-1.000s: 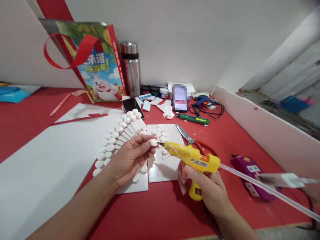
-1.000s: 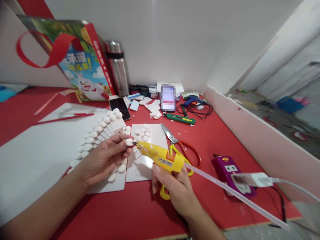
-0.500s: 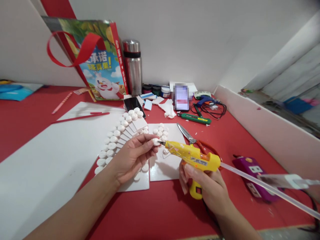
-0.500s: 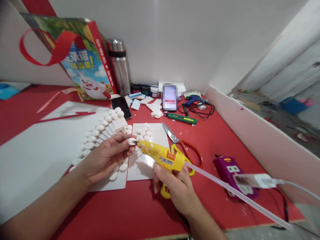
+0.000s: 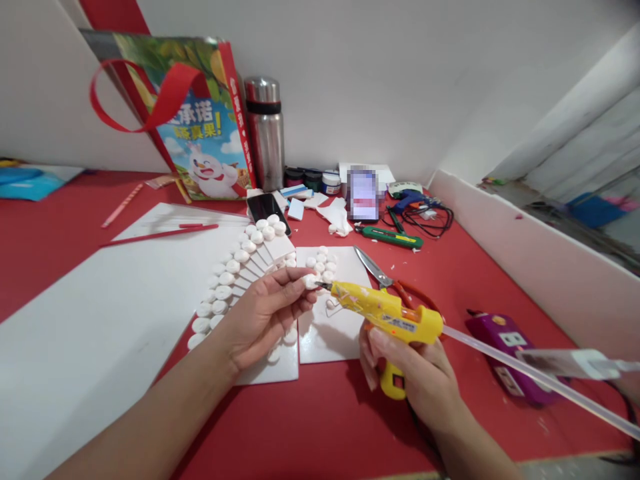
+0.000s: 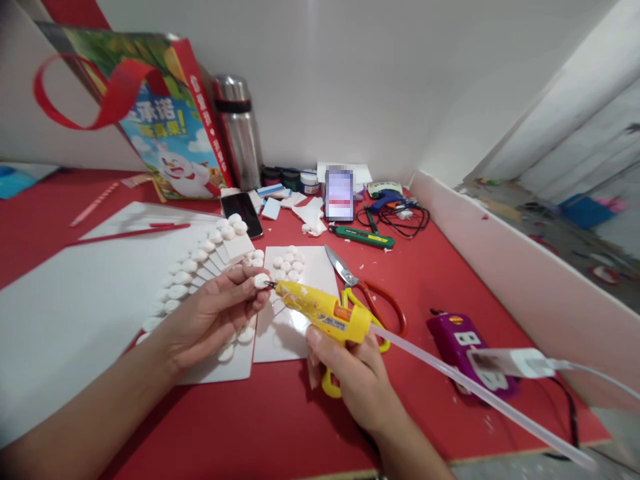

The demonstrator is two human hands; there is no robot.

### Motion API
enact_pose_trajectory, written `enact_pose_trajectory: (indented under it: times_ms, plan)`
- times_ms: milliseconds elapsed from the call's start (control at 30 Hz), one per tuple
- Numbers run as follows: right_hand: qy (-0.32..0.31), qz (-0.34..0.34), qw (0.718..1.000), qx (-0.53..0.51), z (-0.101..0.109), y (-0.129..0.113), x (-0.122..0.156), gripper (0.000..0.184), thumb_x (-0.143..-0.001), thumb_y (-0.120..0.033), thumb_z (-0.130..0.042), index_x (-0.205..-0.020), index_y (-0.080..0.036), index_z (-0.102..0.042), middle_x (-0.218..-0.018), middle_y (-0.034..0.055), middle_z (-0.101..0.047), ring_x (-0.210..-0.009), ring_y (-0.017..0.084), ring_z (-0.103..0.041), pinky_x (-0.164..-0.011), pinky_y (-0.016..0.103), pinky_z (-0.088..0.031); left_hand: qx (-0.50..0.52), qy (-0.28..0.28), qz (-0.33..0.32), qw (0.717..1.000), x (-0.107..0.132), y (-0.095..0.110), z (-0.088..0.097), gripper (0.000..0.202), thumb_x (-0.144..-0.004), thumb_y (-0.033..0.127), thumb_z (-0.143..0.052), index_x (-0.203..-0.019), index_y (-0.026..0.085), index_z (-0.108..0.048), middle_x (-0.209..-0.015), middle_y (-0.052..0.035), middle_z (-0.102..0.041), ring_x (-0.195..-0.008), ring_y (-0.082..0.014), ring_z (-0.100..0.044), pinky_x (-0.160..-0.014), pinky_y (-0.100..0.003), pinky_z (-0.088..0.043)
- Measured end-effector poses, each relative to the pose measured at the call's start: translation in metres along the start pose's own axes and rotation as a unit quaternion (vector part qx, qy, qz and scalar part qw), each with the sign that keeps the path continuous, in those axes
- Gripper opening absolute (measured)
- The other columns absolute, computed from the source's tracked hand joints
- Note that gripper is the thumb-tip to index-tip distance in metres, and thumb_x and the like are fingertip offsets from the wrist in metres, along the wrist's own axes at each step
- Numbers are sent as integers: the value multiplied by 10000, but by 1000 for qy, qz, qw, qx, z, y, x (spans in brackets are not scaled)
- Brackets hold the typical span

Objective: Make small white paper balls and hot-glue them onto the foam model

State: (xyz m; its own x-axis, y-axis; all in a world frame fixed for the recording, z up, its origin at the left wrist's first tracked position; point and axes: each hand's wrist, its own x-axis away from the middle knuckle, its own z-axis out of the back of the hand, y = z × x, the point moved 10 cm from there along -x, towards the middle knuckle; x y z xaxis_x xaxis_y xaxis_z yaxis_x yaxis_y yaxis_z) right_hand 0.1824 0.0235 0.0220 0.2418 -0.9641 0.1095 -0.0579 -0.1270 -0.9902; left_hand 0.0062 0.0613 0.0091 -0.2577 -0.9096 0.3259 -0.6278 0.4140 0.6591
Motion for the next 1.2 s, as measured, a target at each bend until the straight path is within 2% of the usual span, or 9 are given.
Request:
enact_pose_trajectory:
  times_ms: [233, 467, 767, 1200]
  plan:
    - [8, 16, 1000, -8, 0, -8, -2, 406, -910, -495, -698, -673, -172, -631, -567, 12, -579, -474, 140, -567, -490, 274, -437, 2, -1, -2, 1000, -1, -1, 2, 190, -788, 118, -849, -957, 139, -765, -828, -34, -742, -755, -99, -716, -775, -174, -584]
    - [13, 16, 1000, -19, 0, -6, 1, 314, -918, -475, -702, -851, -170, -732, -641, 33, -650, -517, 146, -581, -501, 273, -451, -6, -10, -5, 1000, -2, -1, 0, 192, -783, 132, -862, -951, 138, -769, -839, -41, -750, -760, -97, -715, -764, -170, -585]
    - [1, 20, 1000, 16, 0, -7, -1, 426, -921, -516, -674, -677, -169, -638, -569, 17, -585, -500, 143, -558, -518, 283, -433, -18, -13, -15, 1000, -1, 1, 0, 215, -764, 145, -882, -953, 133, -779, -846, -37, -746, -754, -93, -707, -746, -164, -588]
    - [4, -5, 1000, -4, 0, 0, 0, 452, -917, -511, -690, -636, -168, -602, -568, 12, -573, -489, 129, -555, -495, 266, -419, -10, -12, -13, 1000, -1, 2, -3, 235, -739, 143, -900, -942, 129, -781, -817, -38, -740, -740, -96, -708, -737, -165, -589]
